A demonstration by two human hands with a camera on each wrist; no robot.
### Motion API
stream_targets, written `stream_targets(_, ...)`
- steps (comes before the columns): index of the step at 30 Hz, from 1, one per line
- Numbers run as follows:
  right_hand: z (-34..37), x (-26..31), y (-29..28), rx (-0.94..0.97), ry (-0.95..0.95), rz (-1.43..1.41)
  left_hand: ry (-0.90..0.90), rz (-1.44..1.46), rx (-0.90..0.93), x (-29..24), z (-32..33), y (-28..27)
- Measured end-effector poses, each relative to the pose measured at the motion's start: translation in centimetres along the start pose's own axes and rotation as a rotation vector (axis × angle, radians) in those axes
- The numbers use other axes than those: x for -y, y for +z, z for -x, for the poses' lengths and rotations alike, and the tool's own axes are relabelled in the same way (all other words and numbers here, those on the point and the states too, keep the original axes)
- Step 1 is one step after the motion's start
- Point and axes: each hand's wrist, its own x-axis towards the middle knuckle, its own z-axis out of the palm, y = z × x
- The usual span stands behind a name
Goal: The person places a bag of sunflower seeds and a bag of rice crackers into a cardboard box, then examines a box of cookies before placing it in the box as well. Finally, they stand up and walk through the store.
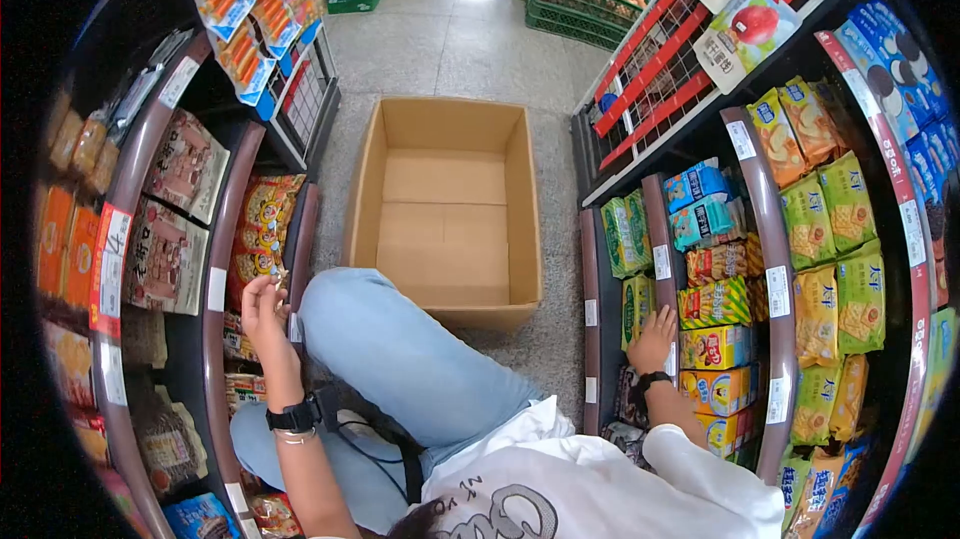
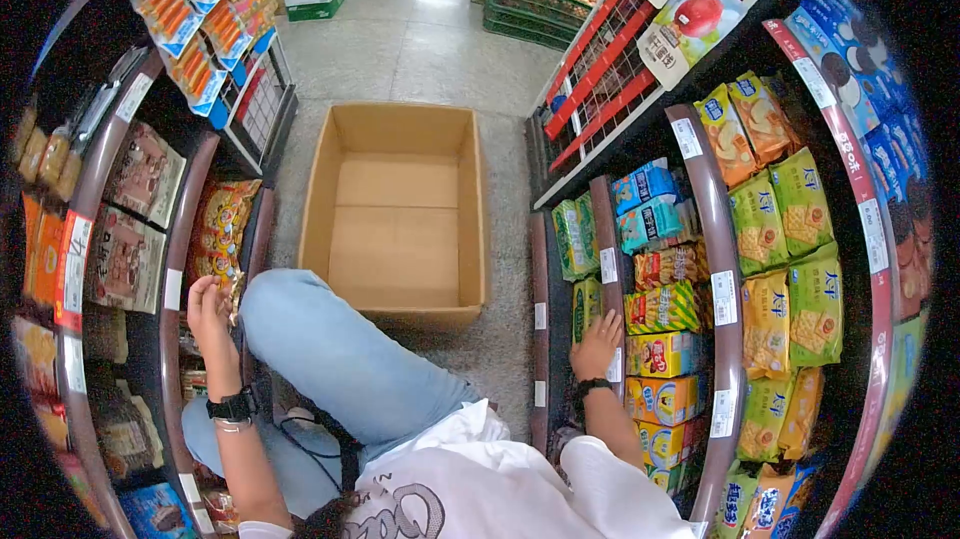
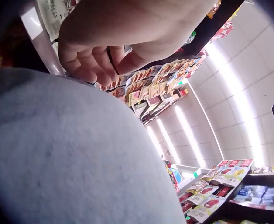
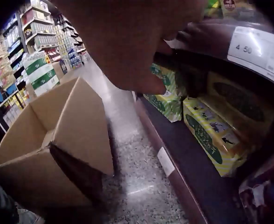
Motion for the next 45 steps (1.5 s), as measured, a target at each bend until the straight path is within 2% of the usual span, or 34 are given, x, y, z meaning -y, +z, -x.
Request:
stream_targets(1, 0.9, -0.4, 0.8, -0.052, -0.007, -0.042, -0.002, -0.006, 0.015, 0.1, -0.5, 0.3)
stream_targets(4, 3.2, -0.8, 0.5, 0.049, 0.104, 0.079, -0.014, 0.005, 0.067, 0.3, -2.2, 1.4)
stream_targets(8, 5.2, -1.8, -0.8, 0.126, 0.044, 0.029, -0.047, 0.033, 0.128, 0.8, -4.0, 3.2)
stream_targets(13, 4.8, -3.6, 1.0, 0.07, -0.012, -0.111, -0.105, 0.067, 0.207, 1.2, -4.8, 5.7)
stream_targets(20, 4.4, -3.4, 0.0, 0.191, 0.028, -0.085, -0.176, 0.09, 0.329, 2.4, -6.7, 6.8)
stream_targets(25, 4.7, -3.1, 0.5, 0.135, 0.04, -0.09, -0.227, 0.076, 0.412, 3.3, -7.7, 7.5)
stream_targets(29, 4.7, -2.9, 0.4, 0.136, 0.068, -0.087, -0.278, 0.032, 0.5, 4.6, -7.0, 9.7)
stream_targets(33, 5.0, -3.1, 0.3, 0.128, 0.096, -0.143, -0.306, 0.01, 0.676, 5.7, -5.0, 12.0)
stream_targets(39, 5.4, -3.7, 0.4, 0.086, 0.06, -0.167, -0.258, -0.025, 0.814, 2.4, 0.2, 14.5)
stream_targets(43, 5.3, -3.2, 0.8, 0.008, 0.105, -0.267, -0.207, -0.012, 0.84, 0.0, 2.1, 14.4)
stream_targets(45, 6.2, -2.3, 0.6, -0.001, 0.201, -0.349, -0.177, 0.002, 0.846, -0.9, 2.6, 13.8)
